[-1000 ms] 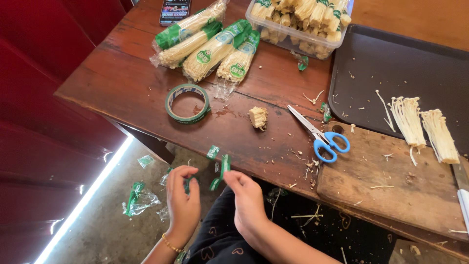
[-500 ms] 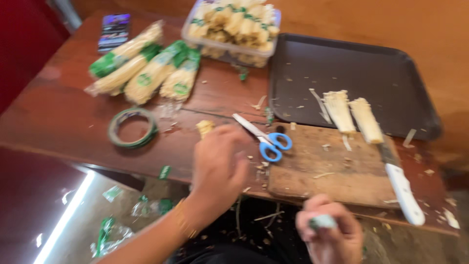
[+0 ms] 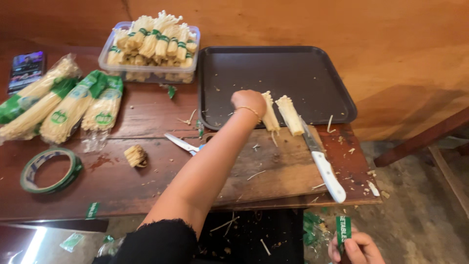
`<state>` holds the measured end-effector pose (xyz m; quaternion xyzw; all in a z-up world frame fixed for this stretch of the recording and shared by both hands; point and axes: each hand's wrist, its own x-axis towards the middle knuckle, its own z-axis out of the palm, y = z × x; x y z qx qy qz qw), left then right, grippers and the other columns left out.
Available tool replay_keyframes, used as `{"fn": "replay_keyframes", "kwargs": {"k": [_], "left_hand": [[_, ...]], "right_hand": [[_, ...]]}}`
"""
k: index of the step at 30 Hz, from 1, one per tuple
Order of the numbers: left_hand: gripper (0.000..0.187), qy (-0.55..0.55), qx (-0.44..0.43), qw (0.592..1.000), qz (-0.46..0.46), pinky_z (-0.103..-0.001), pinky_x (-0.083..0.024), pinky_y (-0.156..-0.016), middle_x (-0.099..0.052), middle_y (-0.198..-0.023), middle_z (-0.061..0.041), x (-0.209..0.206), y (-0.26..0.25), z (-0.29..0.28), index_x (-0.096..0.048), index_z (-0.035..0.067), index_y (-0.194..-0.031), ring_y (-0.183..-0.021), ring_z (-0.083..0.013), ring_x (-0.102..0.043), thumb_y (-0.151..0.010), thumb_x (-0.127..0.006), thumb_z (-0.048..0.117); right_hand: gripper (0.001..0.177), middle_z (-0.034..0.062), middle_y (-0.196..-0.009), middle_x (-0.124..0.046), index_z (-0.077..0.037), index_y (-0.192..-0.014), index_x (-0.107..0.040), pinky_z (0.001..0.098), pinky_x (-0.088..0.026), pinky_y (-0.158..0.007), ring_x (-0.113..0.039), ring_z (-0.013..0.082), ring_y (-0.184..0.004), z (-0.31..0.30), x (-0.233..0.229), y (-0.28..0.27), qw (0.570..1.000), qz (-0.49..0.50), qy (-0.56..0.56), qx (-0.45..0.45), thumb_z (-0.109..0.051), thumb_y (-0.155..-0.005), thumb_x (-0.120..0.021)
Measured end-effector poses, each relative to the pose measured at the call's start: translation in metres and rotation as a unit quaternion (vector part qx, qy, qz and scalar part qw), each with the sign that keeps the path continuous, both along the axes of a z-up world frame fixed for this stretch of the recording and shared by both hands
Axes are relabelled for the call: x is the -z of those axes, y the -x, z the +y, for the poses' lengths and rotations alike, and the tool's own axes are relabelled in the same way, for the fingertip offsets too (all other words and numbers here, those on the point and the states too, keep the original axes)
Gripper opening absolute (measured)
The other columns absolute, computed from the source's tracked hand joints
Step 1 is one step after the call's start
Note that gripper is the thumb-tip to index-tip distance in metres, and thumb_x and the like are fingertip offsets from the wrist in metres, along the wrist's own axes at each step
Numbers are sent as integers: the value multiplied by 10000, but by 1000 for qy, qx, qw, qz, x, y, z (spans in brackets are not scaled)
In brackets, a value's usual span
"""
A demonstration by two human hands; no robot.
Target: The person cuts green tape with scissors, wraps it around bundles of enoki mushrooms, and places the finished bundles into a plastic container. The person also uses a knife to trim mushroom roots and separates large mushroom clusters into smaller portions.
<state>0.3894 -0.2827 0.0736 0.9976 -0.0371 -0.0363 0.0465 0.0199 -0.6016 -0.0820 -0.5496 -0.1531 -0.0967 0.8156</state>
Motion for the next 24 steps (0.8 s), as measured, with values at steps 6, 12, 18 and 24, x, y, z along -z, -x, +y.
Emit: {"fn": "replay_keyframes", "kwargs": {"k": [6, 12, 18, 24], "left_hand": [[409, 67, 11, 994, 90, -459, -555, -910, -681, -1261, -136, 21, -4, 16, -714, 101, -1208, -1162, -322, -662, -942, -642, 403], [297, 105, 40, 991, 72, -437, -567, -924, -718, -1208, -198, 30, 4, 27, -763, 65, -1154, -1127, -359, -699, -911, -659, 201], [266, 102, 12, 992, 75, -432, -578, -907, -718, -1195, -196, 19, 16, 18, -756, 54, -1125, -1107, -358, -705, -912, -606, 109], [270, 151, -55, 987, 25, -443, -579, -878, -716, -1162, -191, 4, 23, 20, -760, 59, -1090, -1077, -364, -698, -880, -640, 181]], "right_hand": [[147, 320, -998, -665, 116, -1088, -630, 446, -572, -596, -667, 305, -703, -35, 50, -1, 998, -33, -46, -26, -6, -1074, -549], [142, 300, -989, -646, 97, -1066, -601, 398, -530, -562, -640, 271, -696, -17, 33, 1, 997, 68, -38, 14, -24, -1033, -534], [149, 261, -978, -666, 66, -1015, -618, 313, -463, -467, -629, 227, -667, 15, 5, 3, 986, 132, 65, 80, -39, -1015, -511], [134, 242, -1011, -675, 49, -1066, -610, 345, -543, -559, -658, 215, -709, 3, 18, 3, 997, 47, 65, 10, -49, -1025, -527]]}}
